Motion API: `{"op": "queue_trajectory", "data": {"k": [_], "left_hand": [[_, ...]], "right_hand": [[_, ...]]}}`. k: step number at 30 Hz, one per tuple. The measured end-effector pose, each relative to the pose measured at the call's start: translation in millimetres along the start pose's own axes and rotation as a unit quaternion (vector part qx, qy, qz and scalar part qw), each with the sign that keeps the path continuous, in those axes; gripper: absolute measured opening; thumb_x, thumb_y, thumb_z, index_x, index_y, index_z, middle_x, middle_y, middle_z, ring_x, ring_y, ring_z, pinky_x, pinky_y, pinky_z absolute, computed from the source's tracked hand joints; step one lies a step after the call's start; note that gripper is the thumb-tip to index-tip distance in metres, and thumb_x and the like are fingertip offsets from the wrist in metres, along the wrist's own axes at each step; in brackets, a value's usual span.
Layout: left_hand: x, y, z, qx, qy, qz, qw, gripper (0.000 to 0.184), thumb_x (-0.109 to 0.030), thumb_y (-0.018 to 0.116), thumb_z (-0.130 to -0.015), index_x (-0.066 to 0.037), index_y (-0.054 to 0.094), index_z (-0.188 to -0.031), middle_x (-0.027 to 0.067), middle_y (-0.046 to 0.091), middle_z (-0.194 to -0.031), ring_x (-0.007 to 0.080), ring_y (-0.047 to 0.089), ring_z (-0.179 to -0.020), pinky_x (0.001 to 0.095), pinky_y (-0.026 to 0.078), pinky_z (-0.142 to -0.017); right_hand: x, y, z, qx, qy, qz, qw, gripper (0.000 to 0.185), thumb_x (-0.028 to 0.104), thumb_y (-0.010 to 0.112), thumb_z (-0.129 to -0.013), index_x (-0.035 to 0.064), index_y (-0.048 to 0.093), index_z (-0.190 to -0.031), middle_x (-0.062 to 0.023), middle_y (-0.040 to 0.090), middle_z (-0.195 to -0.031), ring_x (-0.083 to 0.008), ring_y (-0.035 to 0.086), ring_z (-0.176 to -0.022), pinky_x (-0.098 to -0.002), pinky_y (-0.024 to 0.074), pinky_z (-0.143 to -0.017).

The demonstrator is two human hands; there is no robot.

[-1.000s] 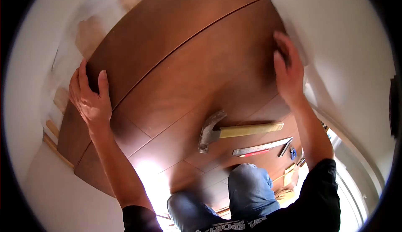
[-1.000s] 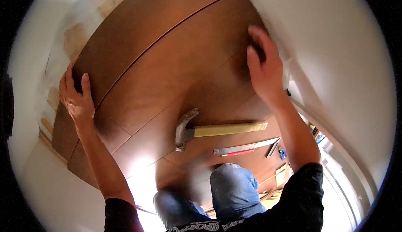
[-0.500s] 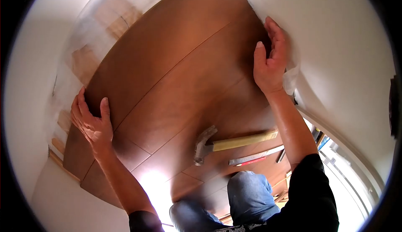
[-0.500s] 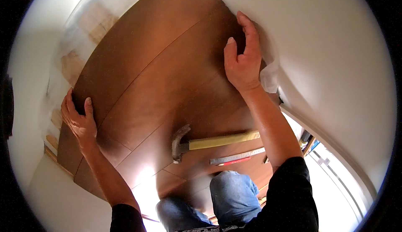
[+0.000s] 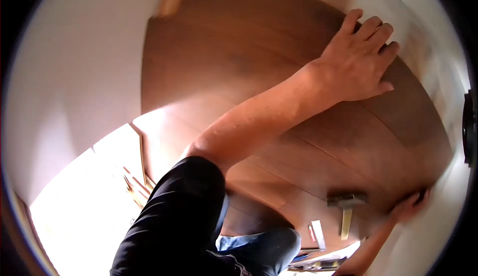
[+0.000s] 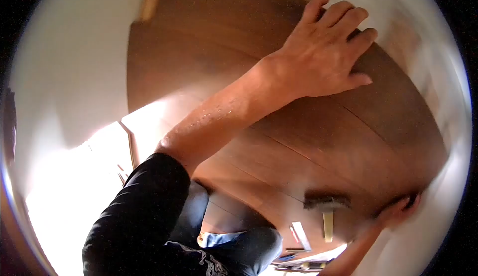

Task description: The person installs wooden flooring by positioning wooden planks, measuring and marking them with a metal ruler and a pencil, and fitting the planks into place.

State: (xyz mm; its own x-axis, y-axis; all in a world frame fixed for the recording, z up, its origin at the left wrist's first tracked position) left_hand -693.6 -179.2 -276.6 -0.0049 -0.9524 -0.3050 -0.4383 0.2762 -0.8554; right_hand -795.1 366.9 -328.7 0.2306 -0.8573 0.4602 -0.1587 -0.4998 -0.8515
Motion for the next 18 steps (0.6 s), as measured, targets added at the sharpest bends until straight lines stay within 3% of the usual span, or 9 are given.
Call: {"op": "queue_trajectory", "data": {"k": [1,3,5,7,9,12,15,17,18], "left_hand": [[27.8,-17.7,11.6,-0.004,-0.022,-0.022,1.0,0.064,-0.054,0.077,-0.088,-0.013,0.068,-0.136,0.014,0.058,-0.142,0.0349,0.051,-0.137,0.0561,0.037,-0.118],[94.5,-46.7,32.7,-0.029,-0.127,-0.09,0.987,0.058,-0.055,0.075,-0.09,-0.012,0.072,-0.129,0.0139,0.06,-0.141,0.0337,0.052,-0.136,0.0551,0.035,-0.119],[148.2,-61.8,39.1,-0.003,-0.16,-0.09,0.983,0.055,-0.056,0.071,-0.093,-0.013,0.074,-0.128,0.0135,0.063,-0.138,0.0327,0.052,-0.136,0.0526,0.032,-0.121],[135.3,-48.7,45.2,0.102,-0.114,-0.002,0.988,0.052,-0.054,0.066,-0.097,-0.013,0.075,-0.129,0.0118,0.064,-0.137,0.0315,0.052,-0.137,0.0492,0.031,-0.122],[138.5,-52.1,50.9,0.058,-0.127,-0.029,0.99,0.048,-0.05,0.062,-0.1,-0.014,0.076,-0.129,0.012,0.064,-0.139,0.0312,0.052,-0.135,0.0481,0.032,-0.122],[141.1,-64.5,49.9,0.027,-0.11,-0.025,0.993,0.04,-0.041,0.061,-0.101,-0.013,0.077,-0.126,0.0132,0.064,-0.139,0.0315,0.053,-0.133,0.0491,0.032,-0.122],[150.8,-82.5,49.8,0.021,-0.135,-0.007,0.991,0.035,-0.032,0.061,-0.1,-0.012,0.077,-0.124,0.0142,0.064,-0.137,0.033,0.054,-0.13,0.0516,0.031,-0.122],[157.4,-84.7,50.6,-0.022,-0.154,0.006,0.988,0.033,-0.026,0.063,-0.097,-0.01,0.078,-0.121,0.0126,0.065,-0.134,0.0334,0.054,-0.129,0.0535,0.03,-0.123],[157.4,-83.6,50.5,-0.015,-0.155,0.016,0.988,0.032,-0.026,0.063,-0.096,-0.01,0.079,-0.119,0.012,0.066,-0.134,0.033,0.054,-0.128,0.0529,0.03,-0.122]], "right_hand": [[14.6,0.6,2.8,0.009,-0.016,0.037,0.999,0.043,0.019,0.054,-0.11,-0.0018,0.057,-0.148,-0.0216,0.056,-0.154,-0.035,0.056,-0.138,-0.0421,0.0426,-0.119],[17.1,3.6,13.3,0.03,-0.031,0.037,0.998,0.048,0.027,0.05,-0.113,-0.004,0.054,-0.15,-0.0223,0.05,-0.159,-0.0371,0.052,-0.141,-0.0442,0.0415,-0.12],[16.6,2.1,-0.7,0.023,-0.031,0.037,0.999,0.046,0.017,0.051,-0.11,-0.0037,0.054,-0.151,-0.0235,0.056,-0.154,-0.0349,0.055,-0.139,-0.0424,0.0427,-0.118],[-7.7,-1.4,-3.2,0.037,-0.034,0.043,0.998,0.046,0.016,0.051,-0.11,-0.0044,0.053,-0.151,-0.0241,0.057,-0.153,-0.0357,0.056,-0.138,-0.0428,0.0435,-0.117],[0.3,0.8,-5.6,0.047,-0.038,0.057,0.997,0.046,0.015,0.05,-0.109,-0.005,0.053,-0.15,-0.0247,0.057,-0.152,-0.0365,0.056,-0.137,-0.0432,0.0444,-0.116],[23.1,1.3,-5.5,0.064,0.112,0.075,0.989,0.047,0.013,0.045,-0.107,-0.0057,0.054,-0.148,-0.0263,0.059,-0.149,-0.0398,0.06,-0.128,-0.0451,0.047,-0.113],[61.7,7.1,-5.5,0.085,0.022,0.083,0.993,0.047,0.011,0.045,-0.103,-0.0055,0.056,-0.146,-0.0241,0.059,-0.149,-0.0383,0.059,-0.129,-0.0438,0.048,-0.111],[148.0,29.8,-6.1,0.067,-0.166,0.093,0.979,0.047,0.008,0.047,-0.101,-0.0018,0.057,-0.146,-0.0216,0.055,-0.151,-0.0364,0.056,-0.132,-0.0416,0.0483,-0.11],[185.5,46.1,-5.9,0.079,-0.11,0.071,0.988,0.048,0.009,0.047,-0.101,-0.0011,0.058,-0.146,-0.0224,0.055,-0.152,-0.0364,0.057,-0.132,-0.0417,0.0477,-0.111]]}}
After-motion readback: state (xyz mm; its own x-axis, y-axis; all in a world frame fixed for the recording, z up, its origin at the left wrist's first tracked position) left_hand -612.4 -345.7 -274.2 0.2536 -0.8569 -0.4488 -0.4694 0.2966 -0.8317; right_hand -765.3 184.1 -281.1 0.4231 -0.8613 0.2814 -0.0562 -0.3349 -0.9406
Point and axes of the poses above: each hand's wrist, its own z-axis away from the middle knuckle, its own y-axis out of the palm, x = y × z, the point moved 8 cm from there along -z, towards the middle knuckle
